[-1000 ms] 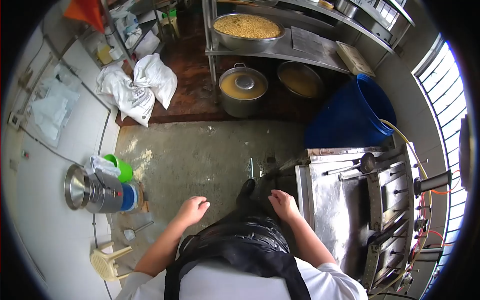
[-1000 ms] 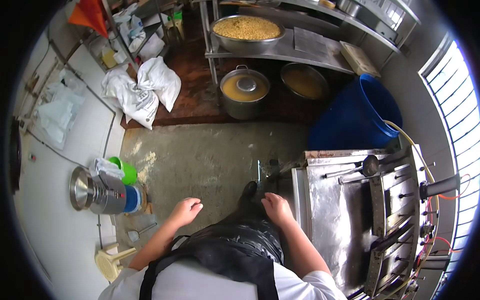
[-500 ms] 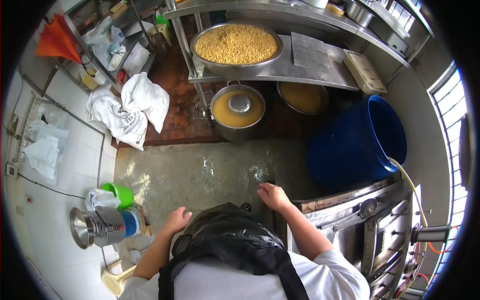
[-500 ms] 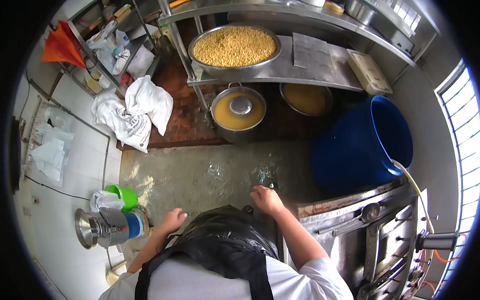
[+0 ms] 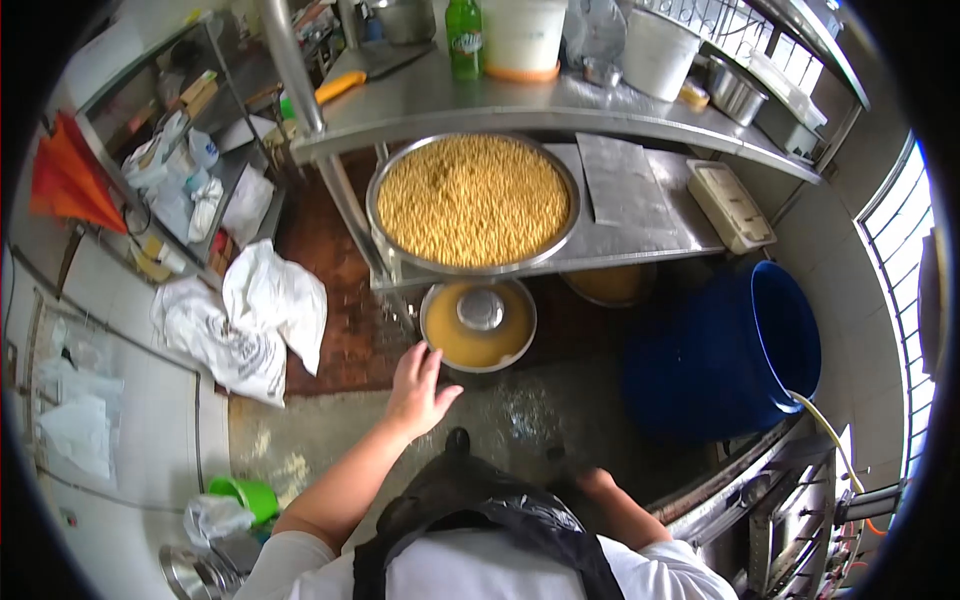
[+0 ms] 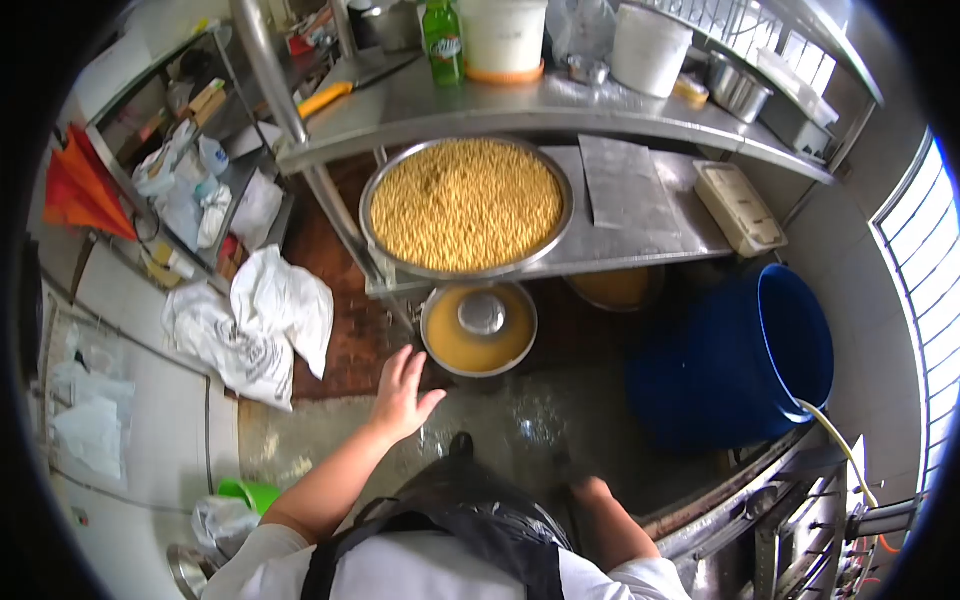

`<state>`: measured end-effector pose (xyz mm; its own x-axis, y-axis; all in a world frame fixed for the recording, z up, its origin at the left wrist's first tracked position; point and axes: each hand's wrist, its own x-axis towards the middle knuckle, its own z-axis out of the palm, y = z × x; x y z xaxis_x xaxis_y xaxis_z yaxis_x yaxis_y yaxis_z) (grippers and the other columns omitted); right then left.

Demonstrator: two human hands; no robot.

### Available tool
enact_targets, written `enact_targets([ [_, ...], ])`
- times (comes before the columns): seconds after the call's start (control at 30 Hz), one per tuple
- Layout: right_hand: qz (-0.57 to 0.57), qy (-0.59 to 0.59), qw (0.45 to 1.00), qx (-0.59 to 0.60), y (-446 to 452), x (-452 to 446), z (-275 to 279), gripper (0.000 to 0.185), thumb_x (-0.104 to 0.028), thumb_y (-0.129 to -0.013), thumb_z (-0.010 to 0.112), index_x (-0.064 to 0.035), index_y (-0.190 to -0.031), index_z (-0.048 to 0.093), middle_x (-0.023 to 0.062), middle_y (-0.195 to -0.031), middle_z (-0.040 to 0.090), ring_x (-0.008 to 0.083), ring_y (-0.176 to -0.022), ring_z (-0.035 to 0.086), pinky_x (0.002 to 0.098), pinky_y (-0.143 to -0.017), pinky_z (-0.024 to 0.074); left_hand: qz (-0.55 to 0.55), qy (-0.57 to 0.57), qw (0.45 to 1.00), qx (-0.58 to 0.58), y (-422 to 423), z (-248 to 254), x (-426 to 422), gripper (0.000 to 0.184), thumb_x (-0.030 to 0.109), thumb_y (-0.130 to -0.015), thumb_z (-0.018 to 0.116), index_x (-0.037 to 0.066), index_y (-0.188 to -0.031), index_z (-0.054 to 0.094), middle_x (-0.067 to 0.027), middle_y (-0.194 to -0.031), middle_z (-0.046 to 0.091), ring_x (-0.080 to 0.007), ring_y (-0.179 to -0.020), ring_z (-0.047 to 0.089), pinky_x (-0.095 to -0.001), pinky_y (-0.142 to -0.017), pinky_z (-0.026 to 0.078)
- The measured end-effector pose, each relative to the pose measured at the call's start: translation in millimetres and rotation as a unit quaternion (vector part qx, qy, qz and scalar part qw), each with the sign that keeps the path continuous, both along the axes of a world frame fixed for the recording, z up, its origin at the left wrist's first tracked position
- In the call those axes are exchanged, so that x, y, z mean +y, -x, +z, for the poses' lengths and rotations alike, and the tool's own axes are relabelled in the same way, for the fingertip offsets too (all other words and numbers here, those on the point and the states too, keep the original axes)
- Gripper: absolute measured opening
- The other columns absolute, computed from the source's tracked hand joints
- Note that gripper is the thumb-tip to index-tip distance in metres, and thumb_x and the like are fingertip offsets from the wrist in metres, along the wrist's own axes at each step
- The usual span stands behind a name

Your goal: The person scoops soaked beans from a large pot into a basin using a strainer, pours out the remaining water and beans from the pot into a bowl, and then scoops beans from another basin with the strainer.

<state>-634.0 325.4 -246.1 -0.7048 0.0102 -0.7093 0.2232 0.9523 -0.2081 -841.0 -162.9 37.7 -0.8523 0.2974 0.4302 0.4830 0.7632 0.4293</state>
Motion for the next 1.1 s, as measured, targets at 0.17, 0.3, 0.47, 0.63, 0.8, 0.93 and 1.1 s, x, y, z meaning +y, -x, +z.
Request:
enact_targets([
  [0.17,-0.157,-0.019,0.978,-0.135,33,-19,73,0.048,-0.048,-0.103,0.061,-0.0045,-0.110,0.081,0.0232,-0.119,0.077,0.0334,-0.116,0.074,0.0438,-0.097,0.0597,-0.110,0.122,0.984,0.066,161,65,39,0.087,0.056,-0.091,0.078,0.001,-0.153,0.051,-0.0310,-0.160,0.038,-0.0518,-0.148,0.035,-0.0619,-0.124,0.032],
  [0.3,-0.123,-0.009,0.992,0.003,64,-18,54,0.051,-0.050,-0.104,0.058,-0.0041,-0.115,0.080,0.0220,-0.122,0.076,0.0386,-0.120,0.071,0.0473,-0.103,0.0561,-0.154,0.246,0.957,0.010,242,66,73,0.097,0.070,-0.094,0.066,0.007,-0.163,0.042,-0.0283,-0.170,0.028,-0.0483,-0.161,0.017,-0.0667,-0.130,0.017],
  [0.47,-0.198,0.051,0.979,0.011,115,-12,19,0.049,-0.048,-0.100,0.064,-0.0035,-0.110,0.081,0.0226,-0.118,0.077,0.0416,-0.115,0.071,0.0497,-0.101,0.0562,-0.163,0.285,0.943,-0.051,263,72,98,0.094,0.072,-0.095,0.064,0.009,-0.162,0.044,-0.0273,-0.171,0.031,-0.0467,-0.162,0.019,-0.0675,-0.130,0.013],
  [0.63,-0.190,0.075,0.979,-0.017,172,8,-29,0.050,-0.050,-0.098,0.065,-0.0038,-0.109,0.081,0.0226,-0.114,0.077,0.0414,-0.113,0.072,0.0505,-0.100,0.0566,-0.163,0.264,0.951,-0.010,261,65,103,0.089,0.061,-0.092,0.074,0.000,-0.153,0.050,-0.0290,-0.162,0.043,-0.0518,-0.152,0.035,-0.0632,-0.123,0.030],
  [0.8,-0.218,0.088,0.972,0.010,249,36,-92,0.051,-0.049,-0.100,0.060,-0.0046,-0.120,0.078,0.0248,-0.125,0.074,0.0434,-0.120,0.069,0.0517,-0.105,0.0545,-0.168,0.287,0.943,0.016,271,64,107,0.092,0.063,-0.093,0.072,-0.004,-0.152,0.049,-0.0320,-0.160,0.045,-0.0552,-0.147,0.040,-0.0651,-0.121,0.034],
  [0.93,-0.217,0.087,0.971,0.040,308,71,-141,0.054,-0.049,-0.102,0.059,-0.0045,-0.132,0.071,0.0255,-0.131,0.071,0.0458,-0.124,0.066,0.0534,-0.108,0.0519,-0.170,0.318,0.933,-0.003,277,55,104,0.095,0.065,-0.094,0.067,-0.005,-0.154,0.045,-0.0333,-0.162,0.042,-0.0557,-0.148,0.039,-0.0680,-0.121,0.032],
  [1.1,-0.306,0.089,0.942,0.106,373,83,-158,0.048,-0.044,-0.102,0.061,-0.0013,-0.120,0.073,0.0277,-0.123,0.072,0.0477,-0.116,0.068,0.0544,-0.101,0.0545,-0.147,0.337,0.930,-0.021,276,54,102,0.101,0.069,-0.094,0.063,-0.004,-0.160,0.038,-0.0351,-0.164,0.036,-0.0556,-0.150,0.037,-0.0705,-0.121,0.029],
])
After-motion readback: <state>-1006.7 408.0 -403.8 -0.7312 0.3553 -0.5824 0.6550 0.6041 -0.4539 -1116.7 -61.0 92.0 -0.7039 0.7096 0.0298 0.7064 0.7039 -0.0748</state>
